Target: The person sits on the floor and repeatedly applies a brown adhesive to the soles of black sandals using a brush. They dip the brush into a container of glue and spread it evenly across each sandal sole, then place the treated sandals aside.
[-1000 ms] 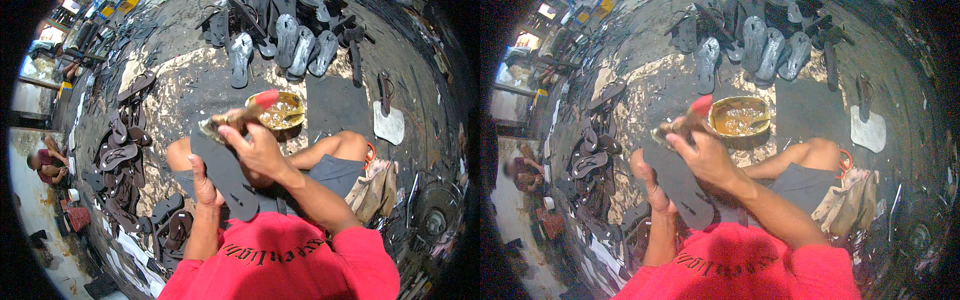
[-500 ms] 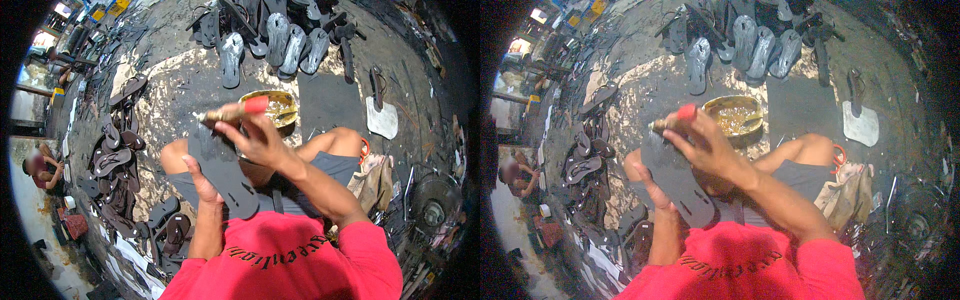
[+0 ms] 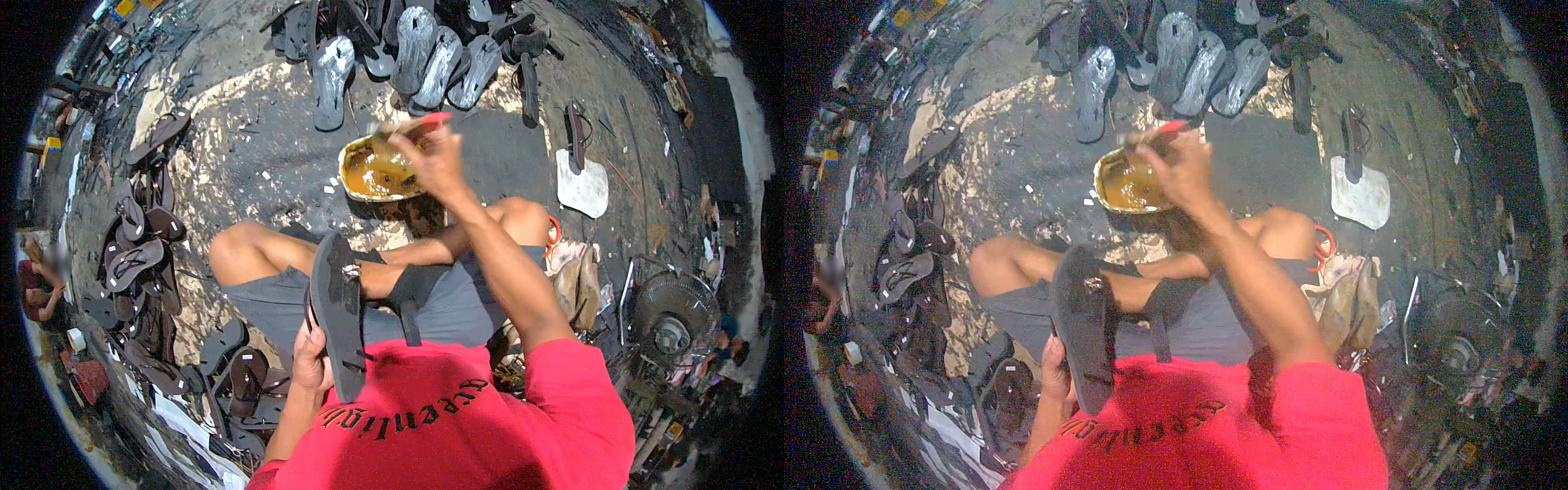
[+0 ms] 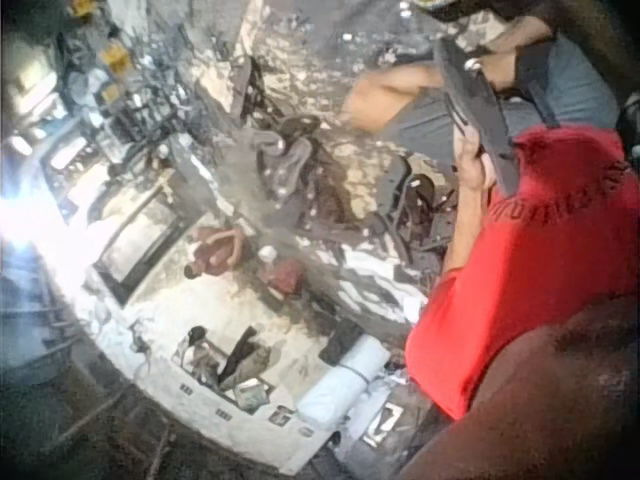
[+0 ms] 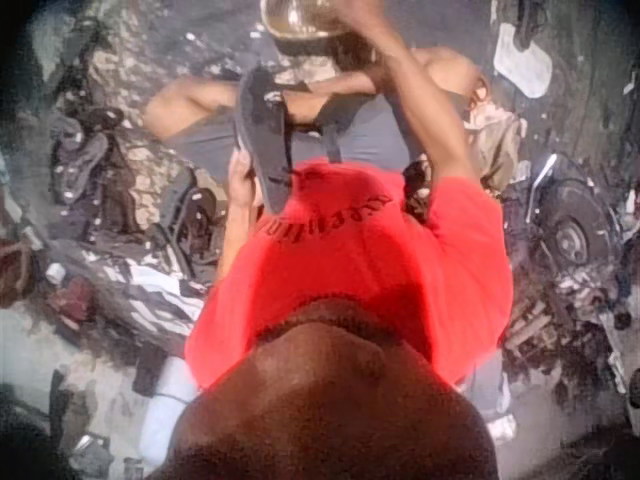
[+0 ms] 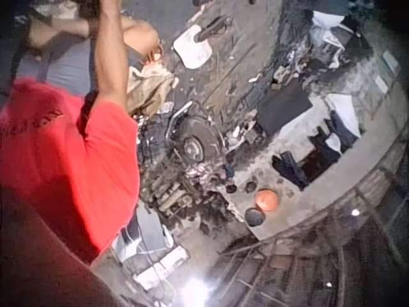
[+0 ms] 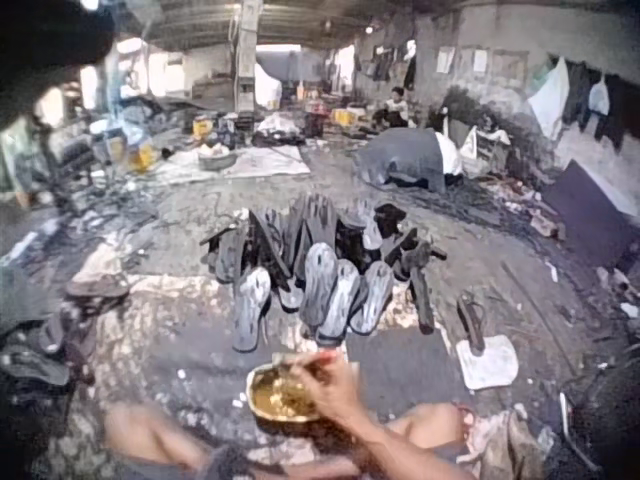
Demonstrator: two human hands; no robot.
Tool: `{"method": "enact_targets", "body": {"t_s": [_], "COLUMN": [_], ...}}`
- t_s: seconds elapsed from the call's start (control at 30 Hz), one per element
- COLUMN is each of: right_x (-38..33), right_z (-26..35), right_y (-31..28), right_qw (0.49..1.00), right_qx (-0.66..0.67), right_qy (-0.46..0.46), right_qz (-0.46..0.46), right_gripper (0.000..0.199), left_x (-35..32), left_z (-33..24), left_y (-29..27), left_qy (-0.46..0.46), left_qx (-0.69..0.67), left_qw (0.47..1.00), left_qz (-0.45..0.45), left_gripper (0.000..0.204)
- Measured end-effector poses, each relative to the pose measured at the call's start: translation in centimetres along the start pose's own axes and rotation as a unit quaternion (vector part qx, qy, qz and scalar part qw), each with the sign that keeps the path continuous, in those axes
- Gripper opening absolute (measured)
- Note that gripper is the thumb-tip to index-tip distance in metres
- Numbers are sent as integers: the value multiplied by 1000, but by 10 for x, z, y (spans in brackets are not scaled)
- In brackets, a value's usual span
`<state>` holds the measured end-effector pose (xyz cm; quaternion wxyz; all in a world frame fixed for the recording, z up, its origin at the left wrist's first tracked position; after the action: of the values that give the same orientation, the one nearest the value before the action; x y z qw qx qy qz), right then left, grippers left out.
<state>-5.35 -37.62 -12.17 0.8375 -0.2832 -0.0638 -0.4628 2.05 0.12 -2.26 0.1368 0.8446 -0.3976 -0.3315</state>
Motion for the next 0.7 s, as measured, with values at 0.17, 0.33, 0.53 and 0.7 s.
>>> {"method": "enact_targets", "body": {"t_s": [0.17,0.33,0.53,0.7], "right_x": [6,1,-38,-61], "right_z": [42,159,178,191], "right_y": [-92,-105,-11,1], "right_qw": [980,971,993,989], "right_qx": [-190,-104,110,107], "right_qy": [14,212,44,0], "right_qz": [55,-39,-17,104], "right_gripper": [28,33,28,29], "left_x": [55,147,176,172], "left_z": [-9,-38,-42,-71], "left_y": [18,44,76,83], "left_qy": [-32,54,95,86], "left_qx": [-82,-81,-203,-212], "left_qw": [996,994,973,962], "left_qz": [-9,-51,59,147], "left_gripper": [63,47,49,49]}}
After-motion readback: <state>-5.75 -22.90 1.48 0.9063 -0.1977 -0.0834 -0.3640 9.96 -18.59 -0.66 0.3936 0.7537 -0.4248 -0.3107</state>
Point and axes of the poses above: each hand's wrist, its own x-axis towards the middle knuckle, its own y-axis out of the palm, z = x × y, the point moved 3 cm from there along x, towards the middle knuckle, and after that the axes turned 5 degrees about x, right-handed, at the moved point
